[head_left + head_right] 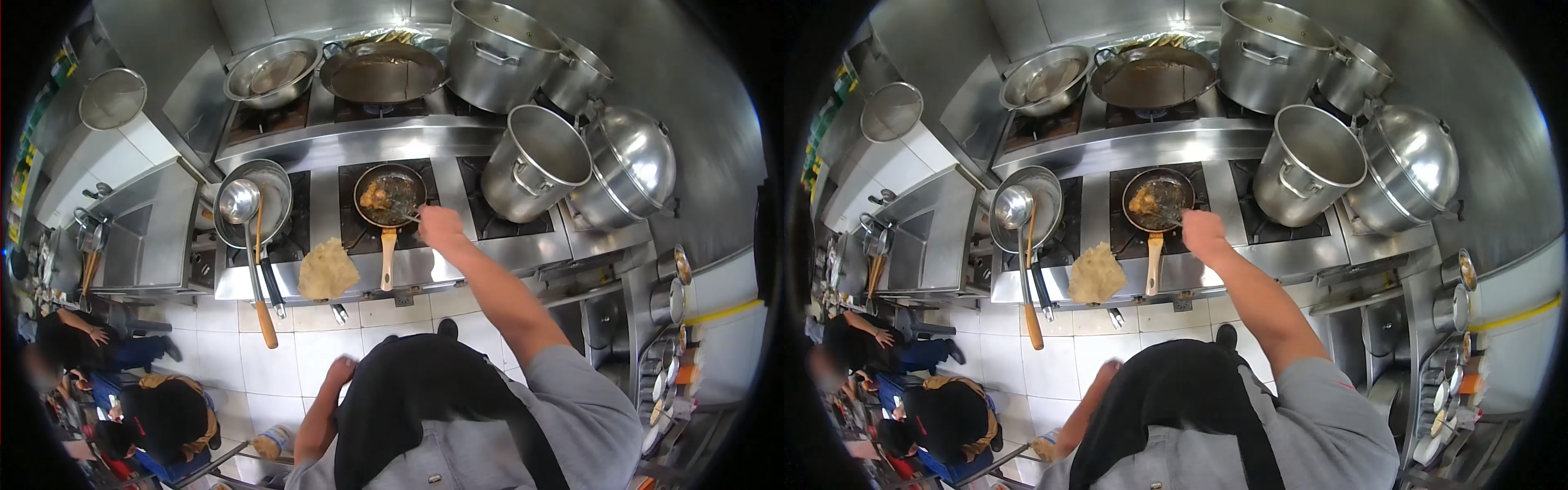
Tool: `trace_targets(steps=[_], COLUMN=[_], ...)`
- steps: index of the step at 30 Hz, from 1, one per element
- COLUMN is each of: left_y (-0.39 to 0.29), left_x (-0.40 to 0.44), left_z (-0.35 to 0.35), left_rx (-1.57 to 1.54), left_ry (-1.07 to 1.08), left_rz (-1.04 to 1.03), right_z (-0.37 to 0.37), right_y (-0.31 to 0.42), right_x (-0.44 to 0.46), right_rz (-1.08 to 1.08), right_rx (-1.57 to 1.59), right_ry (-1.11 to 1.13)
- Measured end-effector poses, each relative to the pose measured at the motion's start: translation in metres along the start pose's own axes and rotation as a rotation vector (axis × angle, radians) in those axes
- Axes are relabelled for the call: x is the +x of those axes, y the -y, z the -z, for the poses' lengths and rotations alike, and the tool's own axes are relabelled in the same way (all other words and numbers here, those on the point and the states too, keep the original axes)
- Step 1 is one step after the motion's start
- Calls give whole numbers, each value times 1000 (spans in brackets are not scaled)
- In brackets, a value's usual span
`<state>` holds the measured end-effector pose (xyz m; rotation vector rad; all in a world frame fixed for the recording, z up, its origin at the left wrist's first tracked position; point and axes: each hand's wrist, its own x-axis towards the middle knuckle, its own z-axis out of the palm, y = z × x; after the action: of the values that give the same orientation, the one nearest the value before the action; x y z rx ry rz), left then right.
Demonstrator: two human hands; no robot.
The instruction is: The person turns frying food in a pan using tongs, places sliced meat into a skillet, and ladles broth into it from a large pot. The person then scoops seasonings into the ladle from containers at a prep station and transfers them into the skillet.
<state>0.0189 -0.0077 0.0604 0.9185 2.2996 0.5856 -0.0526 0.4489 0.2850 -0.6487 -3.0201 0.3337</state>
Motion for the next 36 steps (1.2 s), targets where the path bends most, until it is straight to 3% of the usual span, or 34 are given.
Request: trace_targets(steps=[1,3,8,11,16,18,19,22,25,27,28,30,33,36], left_y=[53,73,71,64,27,-22,-30,-37,-12,34,61,87,89,78], left_x=[-23,-100,-192,-183,-106,-65,-57,-41,-37,-45,-50,-59,-73,-79], left_z=[-47,-46,-21,-14,-10,10,16,17,3,-8,-14,-19,5,36], left_rx=[-8,-50,-264,-265,-271,-408,-411,-58,-126,151,154,-16,-309,-381], left_ry=[156,277,276,199,-190,-283,-273,-69,-3,204,204,156,39,39], left_rz=[237,394,710,671,304,520,525,222,212,-106,-109,212,372,589], right_z=[1,14,15,12,-2,4,12,31,27,25,25,22,8,15], right_y=[-10,-17,-16,-13,-18,-20,-21,-26,-32,-29,-26,-15,-8,-5], right_x=[-7,-24,-39,-23,5,-11,-19,-31,-37,-39,-36,-31,-26,-16], right_rz=[14,12,-10,-8,115,112,119,54,65,44,31,42,37,-7], right_rx=[24,15,77,76,13,43,61,53,78,69,55,49,29,20], right_ry=[-10,-21,-48,-43,-10,-1,-2,12,-40,-4,23,13,34,34])
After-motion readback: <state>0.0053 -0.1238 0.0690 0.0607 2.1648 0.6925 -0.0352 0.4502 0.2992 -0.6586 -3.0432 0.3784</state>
